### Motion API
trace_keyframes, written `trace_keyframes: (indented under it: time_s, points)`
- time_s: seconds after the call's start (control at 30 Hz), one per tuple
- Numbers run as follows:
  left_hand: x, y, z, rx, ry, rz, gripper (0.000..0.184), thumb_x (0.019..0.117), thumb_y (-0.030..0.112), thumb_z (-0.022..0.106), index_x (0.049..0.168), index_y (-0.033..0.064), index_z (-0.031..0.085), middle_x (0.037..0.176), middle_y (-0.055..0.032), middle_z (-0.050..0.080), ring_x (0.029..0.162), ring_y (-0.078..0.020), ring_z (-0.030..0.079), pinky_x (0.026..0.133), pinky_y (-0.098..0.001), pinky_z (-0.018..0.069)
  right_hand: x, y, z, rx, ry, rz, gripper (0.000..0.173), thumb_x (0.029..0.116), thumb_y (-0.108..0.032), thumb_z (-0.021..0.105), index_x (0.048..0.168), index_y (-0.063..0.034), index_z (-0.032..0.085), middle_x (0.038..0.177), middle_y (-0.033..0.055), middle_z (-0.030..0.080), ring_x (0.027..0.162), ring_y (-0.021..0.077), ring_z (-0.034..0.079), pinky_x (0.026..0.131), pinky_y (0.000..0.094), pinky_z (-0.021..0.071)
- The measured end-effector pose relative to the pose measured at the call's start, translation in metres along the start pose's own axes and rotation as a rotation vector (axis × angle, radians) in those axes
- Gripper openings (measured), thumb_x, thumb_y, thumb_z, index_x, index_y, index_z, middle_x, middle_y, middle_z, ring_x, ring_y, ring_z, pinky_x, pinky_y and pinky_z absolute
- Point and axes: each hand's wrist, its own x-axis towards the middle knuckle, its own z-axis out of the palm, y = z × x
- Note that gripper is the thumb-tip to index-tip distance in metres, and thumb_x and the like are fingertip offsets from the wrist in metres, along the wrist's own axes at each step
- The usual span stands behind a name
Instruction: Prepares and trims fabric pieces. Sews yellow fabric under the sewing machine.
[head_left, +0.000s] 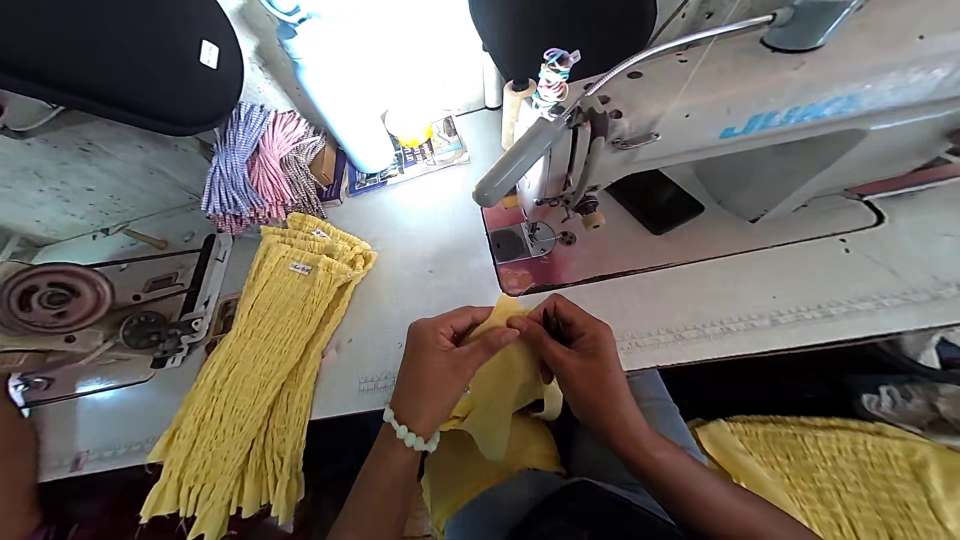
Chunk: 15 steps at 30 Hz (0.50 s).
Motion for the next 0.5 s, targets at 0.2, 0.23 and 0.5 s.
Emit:
trace_keyframes:
  time_s: [0.2, 0.23, 0.5]
  points:
    - [0.001, -0.008, -0.004, 0.047, 0.113, 0.104, 0.011, 0.0918, 0.013, 0.074, 0.098, 0.0061, 0.078, 0.088, 0.0052, 0.076, 0.078, 0.0029, 0.069, 0.073, -0.0147, 0.0575, -0.008, 0.011, -0.009, -0.166, -0.075, -0.093, 0.024, 0.1056, -0.022, 0.056, 0.097, -0.004, 0.07, 0.071, -0.0068, 0.061, 0.055, -0.0083, 0.054, 0.05, 0.0085, 0.0464]
    - [0.001, -0.008, -0.007, 0.042, 0.135, 0.114, 0.01, 0.0918, 0.011, 0.073, 0.098, 0.0056, 0.078, 0.089, 0.0049, 0.076, 0.08, 0.0021, 0.07, 0.074, -0.0155, 0.0583, -0.013, 0.018, -0.011, -0.228, -0.087, -0.13, 0.022, 0.1041, -0.019, 0.057, 0.099, -0.0026, 0.07, 0.072, -0.0035, 0.064, 0.057, -0.0063, 0.056, 0.052, 0.0095, 0.0472]
    - [-0.005, -0.005, -0.021, 0.084, 0.193, 0.196, 0.014, 0.0924, 0.013, 0.072, 0.102, 0.0053, 0.077, 0.093, 0.0051, 0.076, 0.084, 0.0012, 0.07, 0.077, -0.0154, 0.0583, -0.027, 0.049, -0.009, -0.709, 0.019, -0.503, 0.017, 0.0904, -0.022, 0.07, 0.095, -0.0057, 0.068, 0.073, 0.0051, 0.062, 0.056, 0.0112, 0.056, 0.047, 0.0219, 0.0439]
